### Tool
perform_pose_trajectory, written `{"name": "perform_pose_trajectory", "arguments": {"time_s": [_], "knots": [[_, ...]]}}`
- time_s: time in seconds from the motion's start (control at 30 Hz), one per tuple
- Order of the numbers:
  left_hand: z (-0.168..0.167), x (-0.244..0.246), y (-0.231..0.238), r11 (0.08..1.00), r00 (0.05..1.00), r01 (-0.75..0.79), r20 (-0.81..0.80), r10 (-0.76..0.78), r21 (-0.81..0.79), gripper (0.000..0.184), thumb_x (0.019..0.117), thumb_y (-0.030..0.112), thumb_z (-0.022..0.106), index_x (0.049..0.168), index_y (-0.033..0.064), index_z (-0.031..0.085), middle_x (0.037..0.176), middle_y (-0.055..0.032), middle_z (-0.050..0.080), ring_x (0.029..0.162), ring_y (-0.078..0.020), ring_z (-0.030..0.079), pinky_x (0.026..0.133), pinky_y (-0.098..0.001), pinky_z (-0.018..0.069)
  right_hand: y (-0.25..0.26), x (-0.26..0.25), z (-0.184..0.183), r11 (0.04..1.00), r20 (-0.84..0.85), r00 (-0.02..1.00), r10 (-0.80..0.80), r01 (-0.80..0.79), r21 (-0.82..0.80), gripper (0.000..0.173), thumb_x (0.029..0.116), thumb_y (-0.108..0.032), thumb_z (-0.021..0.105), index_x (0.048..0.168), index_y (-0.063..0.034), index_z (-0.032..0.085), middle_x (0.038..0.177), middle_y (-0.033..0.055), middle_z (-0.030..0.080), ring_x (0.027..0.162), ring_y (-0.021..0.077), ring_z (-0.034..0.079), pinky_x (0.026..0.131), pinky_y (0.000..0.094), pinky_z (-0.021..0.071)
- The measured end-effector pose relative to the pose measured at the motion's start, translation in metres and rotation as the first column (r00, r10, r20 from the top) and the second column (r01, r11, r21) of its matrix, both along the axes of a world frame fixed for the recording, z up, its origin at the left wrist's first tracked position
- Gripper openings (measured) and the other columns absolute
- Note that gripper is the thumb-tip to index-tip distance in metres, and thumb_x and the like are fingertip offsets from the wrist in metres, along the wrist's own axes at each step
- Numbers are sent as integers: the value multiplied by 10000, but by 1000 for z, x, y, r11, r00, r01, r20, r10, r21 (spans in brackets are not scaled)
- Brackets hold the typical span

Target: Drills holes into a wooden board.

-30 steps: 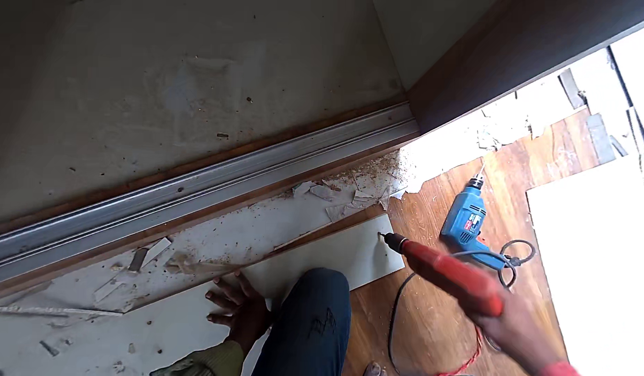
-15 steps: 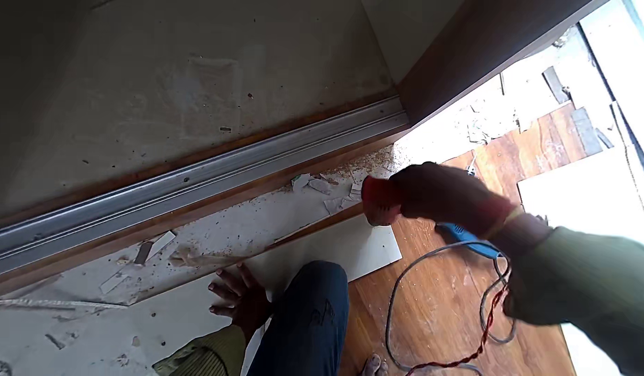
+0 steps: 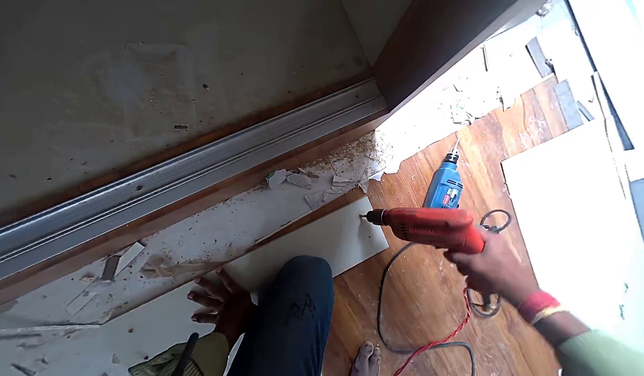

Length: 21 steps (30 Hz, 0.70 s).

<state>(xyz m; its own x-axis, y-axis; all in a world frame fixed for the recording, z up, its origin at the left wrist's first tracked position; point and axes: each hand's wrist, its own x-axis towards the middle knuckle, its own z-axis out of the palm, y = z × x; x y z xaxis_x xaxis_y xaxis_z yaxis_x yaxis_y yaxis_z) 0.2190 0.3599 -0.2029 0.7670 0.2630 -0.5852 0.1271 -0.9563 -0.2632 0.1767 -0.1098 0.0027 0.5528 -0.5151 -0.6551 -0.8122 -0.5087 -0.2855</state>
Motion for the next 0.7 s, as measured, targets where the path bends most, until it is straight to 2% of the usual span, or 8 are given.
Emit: {"name": "perform_pose_trajectory", "arguments": {"time_s": [0.03, 0.07, 0.17, 0.3, 0.37, 0.5, 0.57, 0.7], "knots": [[30, 14, -15, 999, 998, -42, -52, 41, -26, 1019, 897, 226, 733, 1641, 27, 66, 1671, -328, -8, 1493, -630, 23, 1071, -811, 191, 14, -23, -5, 998, 52, 997, 48, -46, -43, 429, 763, -156, 851, 1142, -54, 676, 910, 122, 719, 802, 271, 715, 746, 528, 593], [76, 44, -37, 985, 940, -169, -304, 154, -24, 962, 1011, 216, 622, 1632, 59, -96, 1675, -271, -163, 1519, -568, -101, 1140, -756, 126, 31, -44, -11, 987, 100, 987, 128, -118, -108, 486, 740, -172, 842, 1168, -24, 667, 918, 154, 719, 842, 315, 716, 766, 568, 572], [125, 72, -57, 956, 877, -285, -422, 229, -74, 960, 1022, 152, 602, 1619, 61, -144, 1662, -255, -227, 1521, -540, -157, 1164, -737, 80, 89, -82, -24, 906, 154, 917, 367, -315, -283, 776, 655, -146, 827, 1387, -28, 599, 867, 176, 745, 749, 396, 736, 638, 623, 574], [5, -5, 0, 995, 980, 43, 197, -24, -92, 1164, 766, 239, 850, 1641, 85, 99, 1650, -366, -31, 1462, -678, 33, 984, -863, 235, 181, -48, -7, 760, -17, 813, 582, -551, -344, 752, 732, -79, 762, 1449, 5, 552, 885, 184, 721, 702, 363, 721, 574, 510, 582], [-3, -4, 1, 999, 988, 25, 155, -20, -29, 1200, 788, 265, 839, 1653, 114, 21, 1661, -334, -99, 1484, -645, 8, 1010, -839, 243, 215, 20, 28, 802, -270, 796, 542, -586, -116, 657, 898, -73, 649, 1522, -33, 448, 1010, 209, 697, 863, 389, 715, 706, 519, 579], [-5, 4, 1, 1000, 994, -19, 106, 20, -8, 1225, 770, 246, 836, 1654, 114, -2, 1661, -333, -100, 1485, -643, 8, 1016, -837, 234, 199, 129, 61, 705, -152, 708, 690, -704, -79, 229, 940, -163, 663, 1084, 15, 659, 880, 196, 681, 825, 393, 699, 636, 553, 532], [-3, 2, 1, 1000, 995, -13, 98, 15, -26, 1295, 715, 227, 863, 1651, 97, -23, 1653, -345, -118, 1484, -645, -13, 1011, -852, 216, 164, 187, 63, 658, -228, 646, 728, -752, -31, 256, 938, -283, 686, 937, -28, 665, 888, 185, 667, 853, 393, 679, 662, 598, 506], [5, 10, 0, 999, 998, -33, -59, 30, -38, 1403, 714, 340, 899, 1631, 94, -134, 1616, -332, -274, 1472, -644, -134, 1020, -863, 193, 85, 239, 42, 844, -297, 800, 521, -536, 34, 209, 859, -241, 752, 736, -101, 657, 616, 74, 626, 495, 216, 573, 479, 439, 472]]}}
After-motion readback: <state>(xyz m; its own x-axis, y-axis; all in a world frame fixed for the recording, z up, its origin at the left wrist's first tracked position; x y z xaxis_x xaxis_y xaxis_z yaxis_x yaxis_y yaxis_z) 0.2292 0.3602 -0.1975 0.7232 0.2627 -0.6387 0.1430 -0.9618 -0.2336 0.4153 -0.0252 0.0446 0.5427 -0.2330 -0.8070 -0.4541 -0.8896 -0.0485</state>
